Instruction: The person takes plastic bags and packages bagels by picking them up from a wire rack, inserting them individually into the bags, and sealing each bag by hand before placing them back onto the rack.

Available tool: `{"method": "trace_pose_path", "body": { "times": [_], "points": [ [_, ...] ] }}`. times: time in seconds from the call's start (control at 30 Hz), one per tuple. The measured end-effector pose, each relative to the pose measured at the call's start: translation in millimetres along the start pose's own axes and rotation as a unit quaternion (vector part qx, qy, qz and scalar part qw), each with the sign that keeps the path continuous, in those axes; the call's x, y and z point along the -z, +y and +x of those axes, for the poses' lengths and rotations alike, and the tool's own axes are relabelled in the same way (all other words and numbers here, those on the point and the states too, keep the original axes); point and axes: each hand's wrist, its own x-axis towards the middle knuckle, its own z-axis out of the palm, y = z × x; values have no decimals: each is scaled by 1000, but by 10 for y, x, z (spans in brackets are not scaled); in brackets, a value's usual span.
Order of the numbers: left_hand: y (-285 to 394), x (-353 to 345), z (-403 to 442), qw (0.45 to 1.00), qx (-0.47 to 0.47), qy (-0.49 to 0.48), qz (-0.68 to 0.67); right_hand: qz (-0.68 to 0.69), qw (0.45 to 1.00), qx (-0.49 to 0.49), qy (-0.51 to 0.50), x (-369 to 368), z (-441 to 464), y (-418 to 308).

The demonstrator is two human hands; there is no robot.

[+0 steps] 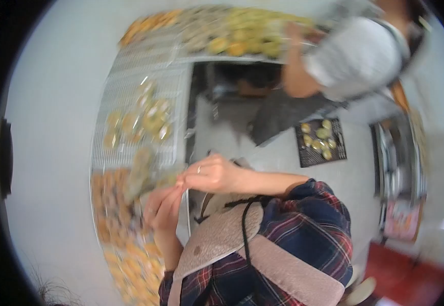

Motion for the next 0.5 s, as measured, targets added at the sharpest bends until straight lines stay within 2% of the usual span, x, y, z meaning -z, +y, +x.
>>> {"method": "trace_pose_path", "body": {
  "times": [0.13,0.17,0.2,0.3,0.37,0.5],
  "points": [
    [411,-308,81,989,-120,-67,-46,-59,973,-209,77,340,-546,-698],
    [139,-493,254,988,-107,-99,-52,-44,954,-285,86,319,-464,-479],
    [129,-586,251,980,-148,-109,-75,-77,946,-290,120,324,-553,-532],
    [13,-741,352,950,-214,-163,-156,-43,916,-329,224,256,-704,-487],
    [18,-771,389,948,-187,-213,-146,-79,917,-325,215,231,-735,-464],
    [38,-766,423,947,-188,-221,-138,-64,931,-290,211,175,-820,-445]
  ]
}}
